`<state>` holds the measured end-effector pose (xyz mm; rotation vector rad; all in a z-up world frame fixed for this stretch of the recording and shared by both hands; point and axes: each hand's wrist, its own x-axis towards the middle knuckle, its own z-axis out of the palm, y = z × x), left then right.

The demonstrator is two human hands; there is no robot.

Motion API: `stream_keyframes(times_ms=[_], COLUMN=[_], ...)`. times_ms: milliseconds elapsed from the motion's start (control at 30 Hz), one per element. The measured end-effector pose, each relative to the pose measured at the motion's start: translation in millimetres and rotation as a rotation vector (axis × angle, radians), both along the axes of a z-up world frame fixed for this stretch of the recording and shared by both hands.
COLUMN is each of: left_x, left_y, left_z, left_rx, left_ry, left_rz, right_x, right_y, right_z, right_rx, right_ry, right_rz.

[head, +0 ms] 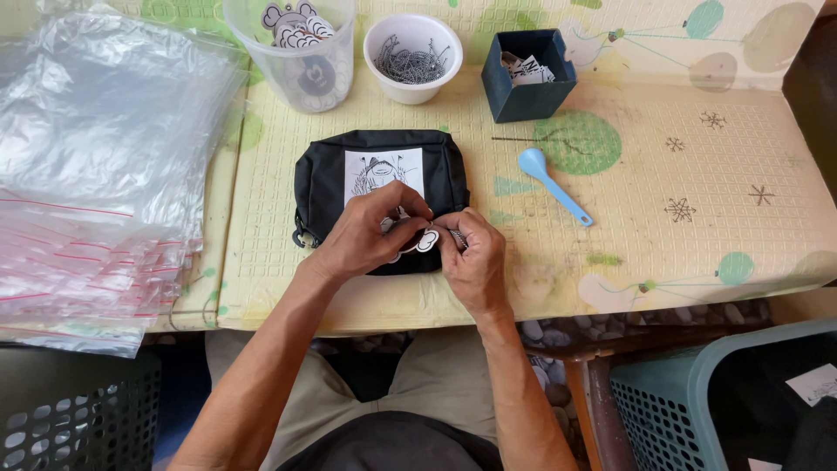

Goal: The person attaches a metal chain to a small black pouch, then adds a cartoon character charm to the chain. The person places the pouch and charm into a clear plastic zip-top bag and seals it.

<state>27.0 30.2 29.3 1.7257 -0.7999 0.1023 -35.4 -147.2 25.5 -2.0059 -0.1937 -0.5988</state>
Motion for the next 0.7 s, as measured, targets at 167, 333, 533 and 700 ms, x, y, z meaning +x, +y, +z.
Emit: stream_keyframes(times_ms=[167,333,533,700], left_x=[-0.1,-0.4,-11.0,-14.8], left_y=[-3.9,-5.5,-1.9,-2.0], left_z=[-4.6,-2.9,-3.3,3.7], left_rx=[0.093,0.198,0.354,0.365], left_ry=[-0.113,-0.230,-0.333,-0.313], left_rz=[0.042,0.048,0.040,0.058], right_x=[1.1,-3.2,-10.2,-7.8], right_y=[-0.9,-4.2,-8.6,-15.9], right_z=[-1.9,10.6,12.1,17.3], right_rx=[-0.027,0.013,0.375,0.640], right_ry=[-0.007,0.023,0.364,0.514], right_rz=[-0.005,0.017,0.099,0.209])
